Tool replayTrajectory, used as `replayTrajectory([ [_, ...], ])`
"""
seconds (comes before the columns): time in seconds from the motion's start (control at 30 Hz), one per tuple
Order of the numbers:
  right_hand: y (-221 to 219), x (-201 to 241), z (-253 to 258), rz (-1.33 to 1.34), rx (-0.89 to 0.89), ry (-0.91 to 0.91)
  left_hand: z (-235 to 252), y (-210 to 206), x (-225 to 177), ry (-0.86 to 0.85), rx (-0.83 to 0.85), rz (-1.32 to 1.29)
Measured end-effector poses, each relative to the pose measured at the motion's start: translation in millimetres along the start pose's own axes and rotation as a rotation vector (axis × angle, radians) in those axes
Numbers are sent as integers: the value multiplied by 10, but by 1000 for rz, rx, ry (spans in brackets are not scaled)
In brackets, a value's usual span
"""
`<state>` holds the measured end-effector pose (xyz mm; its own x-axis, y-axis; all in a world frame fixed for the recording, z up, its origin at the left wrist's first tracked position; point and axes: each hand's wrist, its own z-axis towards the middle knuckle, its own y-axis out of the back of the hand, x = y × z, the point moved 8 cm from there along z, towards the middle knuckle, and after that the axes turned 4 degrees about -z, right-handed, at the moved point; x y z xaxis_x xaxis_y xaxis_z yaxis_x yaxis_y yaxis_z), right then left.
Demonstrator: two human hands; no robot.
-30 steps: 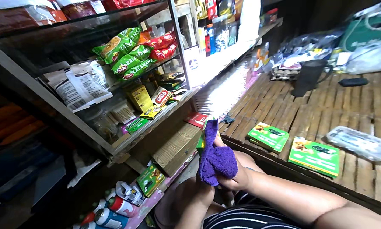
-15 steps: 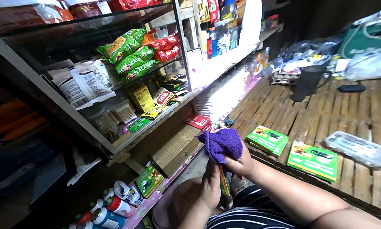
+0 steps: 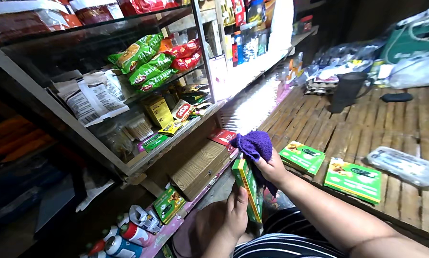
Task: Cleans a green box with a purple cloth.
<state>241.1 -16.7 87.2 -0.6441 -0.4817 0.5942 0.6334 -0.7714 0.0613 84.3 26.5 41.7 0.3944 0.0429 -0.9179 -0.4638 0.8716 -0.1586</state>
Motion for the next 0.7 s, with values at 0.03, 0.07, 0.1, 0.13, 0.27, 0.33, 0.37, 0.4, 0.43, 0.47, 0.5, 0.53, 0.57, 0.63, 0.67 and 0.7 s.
replayTrajectory([
  [0.03,3,-22,-6,6,-5,-18,-1,1,-8,-5,-2,-4],
  [0.07,3,-46,-16,14,-11,-32,1,2,-16,-14,-5,-10],
  [0.1,-1,-67,-29,21,-16,-42,1,4,-23,-25,-9,-13],
  [0.13,-7,-83,-45,29,-21,-49,-1,9,-34,-38,-15,-13],
  [0.27,-75,-84,-122,34,-20,-67,-6,74,-81,-100,-58,-11],
  [0.33,-137,-77,-167,25,0,-38,-12,128,-110,-153,-96,-21],
  [0.37,-173,-81,-198,20,13,-24,-19,158,-133,-180,-121,-21],
  [0.4,-216,-85,-234,22,32,-15,-25,193,-161,-201,-155,-24],
  [0.43,-263,-83,-274,25,56,-12,-27,227,-192,-223,-184,-37],
  [0.47,-310,-67,-314,28,82,-10,-20,258,-221,-246,-206,-67],
  [0.5,-358,-41,-352,27,108,-5,-12,286,-251,-268,-224,-107],
  [0.53,-402,-2,-387,21,131,10,0,309,-278,-283,-240,-155],
  [0.57,-442,52,-419,19,144,37,12,334,-296,-287,-262,-202],
  [0.63,-529,164,-494,34,166,123,20,399,-303,-283,-315,-247],
  [0.67,-576,214,-536,33,182,169,26,425,-302,-277,-322,-249],
  [0.7,-627,266,-572,28,208,207,35,440,-306,-272,-315,-247],
])
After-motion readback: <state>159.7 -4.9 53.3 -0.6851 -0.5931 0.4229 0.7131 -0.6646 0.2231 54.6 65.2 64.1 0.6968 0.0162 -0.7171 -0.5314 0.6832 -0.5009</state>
